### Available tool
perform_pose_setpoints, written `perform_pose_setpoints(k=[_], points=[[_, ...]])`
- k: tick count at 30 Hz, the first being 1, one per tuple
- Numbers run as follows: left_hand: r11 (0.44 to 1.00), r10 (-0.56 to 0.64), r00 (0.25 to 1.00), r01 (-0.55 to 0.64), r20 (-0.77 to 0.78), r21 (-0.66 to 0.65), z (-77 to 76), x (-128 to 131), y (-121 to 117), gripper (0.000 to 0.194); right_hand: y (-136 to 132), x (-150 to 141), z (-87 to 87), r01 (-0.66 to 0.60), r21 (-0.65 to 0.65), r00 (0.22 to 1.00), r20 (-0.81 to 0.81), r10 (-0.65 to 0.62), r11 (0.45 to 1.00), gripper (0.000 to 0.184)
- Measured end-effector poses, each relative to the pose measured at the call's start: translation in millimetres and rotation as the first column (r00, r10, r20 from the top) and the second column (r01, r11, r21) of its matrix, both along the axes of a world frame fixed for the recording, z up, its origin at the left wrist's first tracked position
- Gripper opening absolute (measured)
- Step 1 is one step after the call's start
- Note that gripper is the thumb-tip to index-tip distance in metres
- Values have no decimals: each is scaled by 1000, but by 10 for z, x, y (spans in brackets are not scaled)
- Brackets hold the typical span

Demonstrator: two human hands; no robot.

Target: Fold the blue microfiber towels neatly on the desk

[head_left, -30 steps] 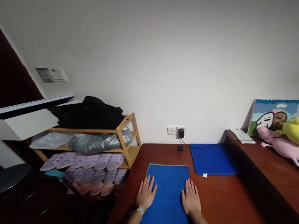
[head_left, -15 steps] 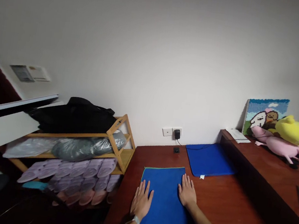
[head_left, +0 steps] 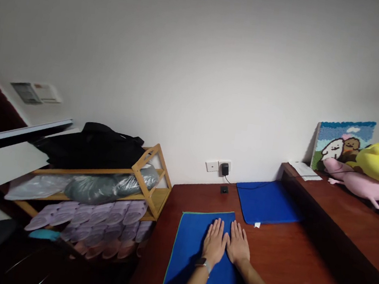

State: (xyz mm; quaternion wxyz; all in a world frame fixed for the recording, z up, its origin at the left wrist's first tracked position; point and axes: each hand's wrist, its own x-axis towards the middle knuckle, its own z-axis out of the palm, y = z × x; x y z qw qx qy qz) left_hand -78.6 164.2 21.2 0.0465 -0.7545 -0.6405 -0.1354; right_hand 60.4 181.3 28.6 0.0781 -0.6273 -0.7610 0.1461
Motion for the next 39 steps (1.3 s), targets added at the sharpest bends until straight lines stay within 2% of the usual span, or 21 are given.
perform_pose_setpoints(k=[2,4,6,11,13,15,23,26,33,36,39], points=[[998,8,1000,-7,15,-57,-56,66,51,59,5,5,-13,-1,-4,1000,-4,1,1000,70],[994,30,999,-28,17,-105,-85,-68,54,61,8,8,-16,2,0,1000,-11,-2,1000,70],[988,78,997,-76,10,-132,-82,-357,24,64,9,8,-18,9,6,1000,-16,-9,1000,70],[947,295,955,-298,-41,-119,-88,-1202,-79,66,14,-12,-55,17,9,1000,-13,-17,1000,71],[935,340,939,-343,-45,-94,-134,-1383,-93,66,23,-17,-68,19,3,1000,0,-19,1000,71],[933,352,935,-354,-37,-71,-185,-1447,-90,67,48,-11,-58,12,-9,1000,25,-12,1000,71],[939,340,940,-341,-36,-38,-241,-1419,-88,71,438,-46,118,-15,12,1000,20,15,1000,69],[939,340,940,-341,-35,-32,-243,-1426,-96,70,529,-99,73,-13,2,1000,3,13,1000,69],[942,332,941,-334,-65,-23,-176,-1448,-135,66,500,-111,-29,-10,22,1000,-5,11,1000,71],[966,260,965,-259,-46,28,-97,-1233,-54,62,508,-110,-41,-9,25,1000,-17,10,1000,71],[996,87,996,-87,9,21,-37,-722,144,61,519,-104,-65,-13,34,1000,-15,14,999,71]])
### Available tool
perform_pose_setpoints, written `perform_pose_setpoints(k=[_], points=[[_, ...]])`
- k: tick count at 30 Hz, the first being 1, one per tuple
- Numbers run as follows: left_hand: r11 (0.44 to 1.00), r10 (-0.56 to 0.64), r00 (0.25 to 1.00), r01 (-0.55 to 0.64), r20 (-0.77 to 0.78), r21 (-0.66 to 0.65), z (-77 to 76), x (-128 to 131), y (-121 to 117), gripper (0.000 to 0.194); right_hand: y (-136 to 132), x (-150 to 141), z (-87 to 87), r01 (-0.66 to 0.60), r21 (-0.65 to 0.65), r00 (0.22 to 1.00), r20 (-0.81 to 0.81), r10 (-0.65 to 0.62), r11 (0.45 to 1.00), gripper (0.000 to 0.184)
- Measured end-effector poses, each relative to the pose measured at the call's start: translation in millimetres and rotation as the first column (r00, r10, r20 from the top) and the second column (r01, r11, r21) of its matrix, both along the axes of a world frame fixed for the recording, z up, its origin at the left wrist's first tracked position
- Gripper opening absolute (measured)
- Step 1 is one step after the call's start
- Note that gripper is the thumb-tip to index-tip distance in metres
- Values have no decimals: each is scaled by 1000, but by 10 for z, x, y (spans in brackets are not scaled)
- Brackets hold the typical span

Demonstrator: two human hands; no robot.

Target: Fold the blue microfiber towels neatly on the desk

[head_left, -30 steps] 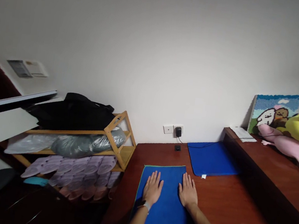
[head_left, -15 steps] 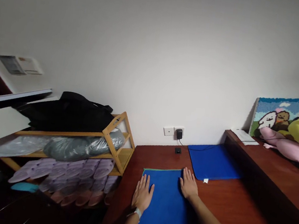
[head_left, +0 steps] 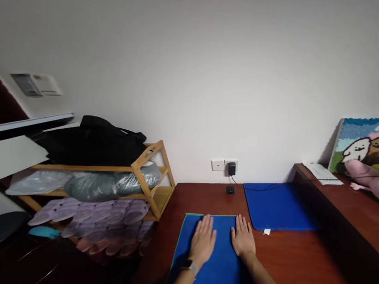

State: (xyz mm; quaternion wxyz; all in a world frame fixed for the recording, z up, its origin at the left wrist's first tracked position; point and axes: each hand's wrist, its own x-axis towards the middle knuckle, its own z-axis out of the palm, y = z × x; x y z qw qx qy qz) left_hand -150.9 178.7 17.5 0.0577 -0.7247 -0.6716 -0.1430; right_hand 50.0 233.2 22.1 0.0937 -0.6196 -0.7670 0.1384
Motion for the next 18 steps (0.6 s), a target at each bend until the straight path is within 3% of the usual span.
perform_pose_setpoints(k=[2,4,7,9,15,18], points=[[993,-107,993,109,40,-51,4,385,157,61,1,10,-13,-19,3,999,26,19,1000,69],[984,-138,988,145,74,-102,-18,661,286,62,1,20,-16,-47,1,997,64,47,999,67],[980,-133,988,143,82,-138,-61,696,377,61,2,22,3,-50,-11,995,81,51,999,68],[983,-103,993,111,59,-144,-74,465,376,61,4,14,24,-26,-16,998,60,27,1000,69],[976,143,990,-144,-17,-163,-63,-609,274,67,12,0,21,7,-10,1000,4,-7,1000,70],[972,189,982,-191,-28,-139,-73,-859,235,70,16,3,8,7,-14,1000,7,-7,1000,70]])
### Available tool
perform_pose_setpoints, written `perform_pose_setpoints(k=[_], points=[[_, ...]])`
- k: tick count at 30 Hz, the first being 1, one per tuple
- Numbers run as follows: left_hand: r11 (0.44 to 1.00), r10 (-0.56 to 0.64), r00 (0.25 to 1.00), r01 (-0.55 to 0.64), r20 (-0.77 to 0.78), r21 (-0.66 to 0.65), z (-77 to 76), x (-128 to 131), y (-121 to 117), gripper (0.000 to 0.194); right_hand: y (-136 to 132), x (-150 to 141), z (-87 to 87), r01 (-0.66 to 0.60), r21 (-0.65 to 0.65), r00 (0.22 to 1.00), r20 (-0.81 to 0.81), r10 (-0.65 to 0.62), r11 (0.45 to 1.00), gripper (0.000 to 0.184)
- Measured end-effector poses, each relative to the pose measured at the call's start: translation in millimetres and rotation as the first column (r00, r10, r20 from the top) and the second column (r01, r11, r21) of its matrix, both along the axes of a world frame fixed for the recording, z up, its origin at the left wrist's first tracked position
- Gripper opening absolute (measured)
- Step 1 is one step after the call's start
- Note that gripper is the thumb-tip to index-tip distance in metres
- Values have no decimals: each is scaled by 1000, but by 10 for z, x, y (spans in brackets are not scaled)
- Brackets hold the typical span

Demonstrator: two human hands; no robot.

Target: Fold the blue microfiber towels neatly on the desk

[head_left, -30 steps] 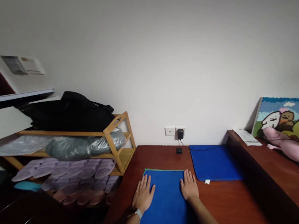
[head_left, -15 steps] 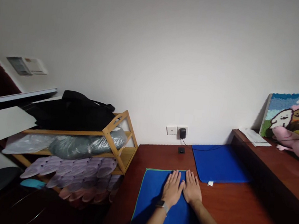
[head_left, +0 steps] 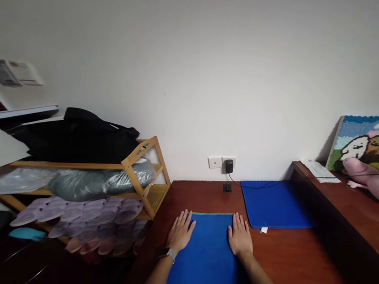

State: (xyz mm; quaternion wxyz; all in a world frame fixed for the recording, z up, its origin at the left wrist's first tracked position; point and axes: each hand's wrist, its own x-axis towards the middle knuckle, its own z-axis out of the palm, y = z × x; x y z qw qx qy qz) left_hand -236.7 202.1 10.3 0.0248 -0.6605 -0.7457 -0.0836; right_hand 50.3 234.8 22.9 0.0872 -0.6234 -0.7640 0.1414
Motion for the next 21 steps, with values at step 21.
perform_pose_setpoints(k=[21], points=[[943,-323,940,329,106,-43,69,1398,89,67,-4,11,70,-33,-16,999,37,34,999,68]])
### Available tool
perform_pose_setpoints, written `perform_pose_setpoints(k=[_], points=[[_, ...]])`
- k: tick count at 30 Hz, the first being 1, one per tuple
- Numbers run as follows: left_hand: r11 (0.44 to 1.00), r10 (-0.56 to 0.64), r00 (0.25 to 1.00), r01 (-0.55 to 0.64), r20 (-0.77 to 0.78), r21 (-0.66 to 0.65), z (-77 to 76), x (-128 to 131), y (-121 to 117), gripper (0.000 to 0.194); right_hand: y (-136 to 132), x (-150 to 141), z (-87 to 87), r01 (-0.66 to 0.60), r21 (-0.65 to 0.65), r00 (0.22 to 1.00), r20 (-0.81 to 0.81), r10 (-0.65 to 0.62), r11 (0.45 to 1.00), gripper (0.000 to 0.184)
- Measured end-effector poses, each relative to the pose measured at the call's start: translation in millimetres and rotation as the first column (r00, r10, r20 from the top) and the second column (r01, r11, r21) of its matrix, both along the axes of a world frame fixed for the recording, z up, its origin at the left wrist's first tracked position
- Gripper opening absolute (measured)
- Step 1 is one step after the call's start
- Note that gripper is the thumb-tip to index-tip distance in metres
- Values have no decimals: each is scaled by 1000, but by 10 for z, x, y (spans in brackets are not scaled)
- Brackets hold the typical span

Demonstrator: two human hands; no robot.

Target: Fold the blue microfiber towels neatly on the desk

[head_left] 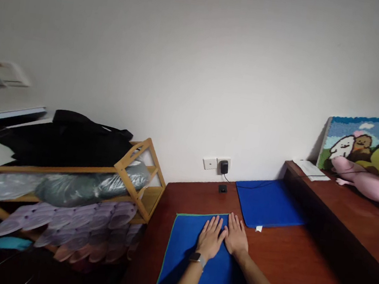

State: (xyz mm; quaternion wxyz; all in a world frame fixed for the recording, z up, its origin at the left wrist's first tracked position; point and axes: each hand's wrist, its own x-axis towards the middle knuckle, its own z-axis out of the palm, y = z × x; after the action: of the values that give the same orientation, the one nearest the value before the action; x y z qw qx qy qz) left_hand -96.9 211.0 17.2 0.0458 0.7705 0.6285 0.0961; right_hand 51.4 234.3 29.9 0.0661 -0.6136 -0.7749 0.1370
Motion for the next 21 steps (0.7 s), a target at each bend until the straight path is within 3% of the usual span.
perform_pose_setpoints(k=[3,6,9,16,21], points=[[990,140,989,-141,-48,-19,-23,-524,-139,71,3,-7,11,18,-1,999,-36,-18,1000,68],[941,339,938,-338,-76,35,-132,-1153,-382,74,2,-12,10,31,1,998,-56,-31,1000,69],[920,388,919,-382,-67,93,-248,-1498,-600,75,2,-9,-8,33,3,998,-57,-33,999,69],[922,381,922,-372,-74,105,-203,-1428,-672,74,-18,-30,66,26,-2,1000,-7,-26,1000,68],[914,391,917,-377,-74,151,-211,-1397,-670,71,-307,-2,90,17,54,1000,-19,-16,998,67]])
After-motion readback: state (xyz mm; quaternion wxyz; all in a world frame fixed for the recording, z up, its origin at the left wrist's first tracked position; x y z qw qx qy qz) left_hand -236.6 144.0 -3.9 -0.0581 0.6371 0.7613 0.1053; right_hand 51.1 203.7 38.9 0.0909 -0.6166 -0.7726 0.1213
